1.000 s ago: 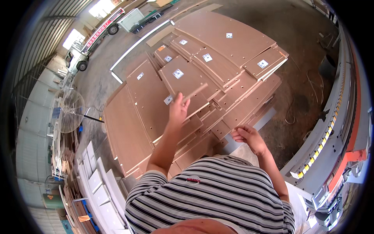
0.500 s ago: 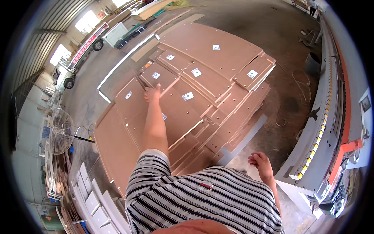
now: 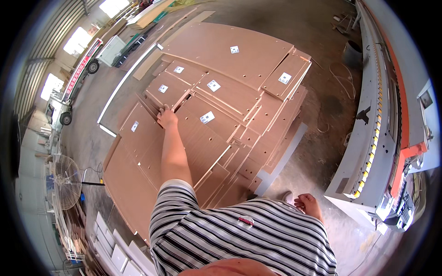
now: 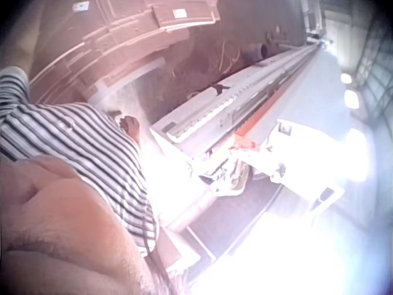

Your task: The person walks to a wood edge-banding machine, feeds wooden boards through the machine one by one, and places the boards onto a stack by hand.

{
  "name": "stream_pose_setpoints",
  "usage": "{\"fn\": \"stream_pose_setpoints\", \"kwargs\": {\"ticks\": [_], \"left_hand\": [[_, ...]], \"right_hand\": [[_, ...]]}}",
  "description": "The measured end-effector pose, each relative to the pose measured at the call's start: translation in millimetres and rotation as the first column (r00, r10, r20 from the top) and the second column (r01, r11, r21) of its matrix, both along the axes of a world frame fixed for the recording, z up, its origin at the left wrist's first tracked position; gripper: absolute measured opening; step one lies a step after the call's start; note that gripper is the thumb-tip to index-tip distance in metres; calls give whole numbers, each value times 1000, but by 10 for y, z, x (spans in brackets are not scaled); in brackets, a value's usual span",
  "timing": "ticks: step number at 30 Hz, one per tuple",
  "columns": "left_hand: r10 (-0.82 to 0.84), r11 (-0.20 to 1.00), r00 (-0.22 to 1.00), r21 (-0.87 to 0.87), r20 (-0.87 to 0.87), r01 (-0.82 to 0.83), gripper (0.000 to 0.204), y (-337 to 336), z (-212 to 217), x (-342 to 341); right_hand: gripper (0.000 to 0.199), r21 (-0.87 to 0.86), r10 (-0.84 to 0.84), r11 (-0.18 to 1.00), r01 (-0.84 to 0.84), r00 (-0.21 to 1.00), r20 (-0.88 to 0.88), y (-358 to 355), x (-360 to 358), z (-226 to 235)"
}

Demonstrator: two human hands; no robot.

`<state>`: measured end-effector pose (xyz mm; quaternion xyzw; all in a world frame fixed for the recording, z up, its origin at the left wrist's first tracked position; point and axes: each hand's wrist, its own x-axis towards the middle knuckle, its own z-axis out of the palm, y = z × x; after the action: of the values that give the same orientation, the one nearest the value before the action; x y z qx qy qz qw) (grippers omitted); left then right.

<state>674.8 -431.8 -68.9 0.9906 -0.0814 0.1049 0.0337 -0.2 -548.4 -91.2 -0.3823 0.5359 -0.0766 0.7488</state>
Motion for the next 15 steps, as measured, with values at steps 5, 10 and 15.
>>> {"fn": "stream_pose_setpoints", "kwargs": {"ticks": [5,10,15], "left_hand": [[-83,992,919,58,-386,114,44,-447,262,53],[-174,983,959,-24,225,184,63,430,-168,497],[-301,813,881,-385,366,438,53,-207,202,-1004]], "right_hand": [[23,-44,-77,996,73,992,-99,128,-473,-284],[23,-16,17,1000,-18,997,-79,-125,-722,-882],[19,76,-336,933,351,929,-157,-258,-1402,-1275]]}}
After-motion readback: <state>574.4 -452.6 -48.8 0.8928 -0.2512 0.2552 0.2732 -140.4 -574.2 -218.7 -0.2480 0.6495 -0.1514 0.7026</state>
